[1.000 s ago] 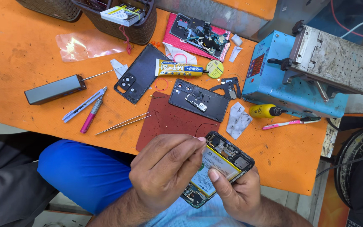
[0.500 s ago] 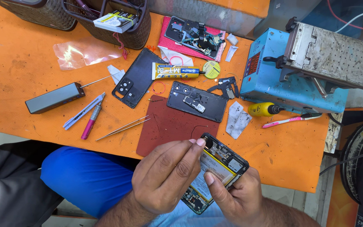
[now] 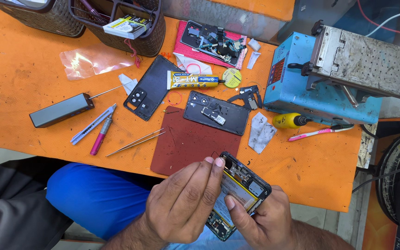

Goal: The person applies adhesive from a tube to the internal frame of a mobile phone, places a battery and internal components into the frame, and then secures the phone assembly with rubber bands before wiping the surface with a cloth.

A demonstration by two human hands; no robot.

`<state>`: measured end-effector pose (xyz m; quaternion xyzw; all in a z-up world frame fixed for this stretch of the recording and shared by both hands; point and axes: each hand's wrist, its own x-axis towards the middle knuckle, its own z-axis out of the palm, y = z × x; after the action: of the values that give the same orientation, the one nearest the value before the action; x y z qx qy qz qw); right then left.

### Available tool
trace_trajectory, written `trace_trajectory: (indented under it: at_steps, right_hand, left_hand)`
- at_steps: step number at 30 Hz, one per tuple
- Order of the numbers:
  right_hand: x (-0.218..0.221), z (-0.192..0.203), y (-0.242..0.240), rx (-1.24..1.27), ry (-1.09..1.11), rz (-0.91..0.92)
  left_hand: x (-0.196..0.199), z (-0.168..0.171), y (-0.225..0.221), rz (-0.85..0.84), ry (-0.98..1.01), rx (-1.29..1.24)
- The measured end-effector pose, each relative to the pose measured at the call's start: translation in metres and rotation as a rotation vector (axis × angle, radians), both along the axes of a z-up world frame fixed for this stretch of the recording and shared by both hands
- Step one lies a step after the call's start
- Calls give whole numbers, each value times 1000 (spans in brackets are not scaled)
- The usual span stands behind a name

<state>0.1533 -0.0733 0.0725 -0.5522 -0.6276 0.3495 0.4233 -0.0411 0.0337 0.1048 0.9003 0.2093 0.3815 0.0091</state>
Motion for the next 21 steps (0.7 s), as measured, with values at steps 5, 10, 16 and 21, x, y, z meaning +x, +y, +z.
trace_trajectory:
  at_steps: [5, 10, 16, 21]
  right_hand:
    - [1, 5, 1, 87, -17, 22]
    - [3, 7, 1, 81, -50, 33]
    - [7, 5, -1, -81, 185, 10]
    - [12, -14, -11, -309, 568, 4]
  left_hand:
    - [0, 3, 0, -18, -29, -14]
    - [0, 5, -1, -45, -16, -74]
    - [5, -4, -9, -20, -308, -500]
    - [10, -14, -20, -6, -701, -1000]
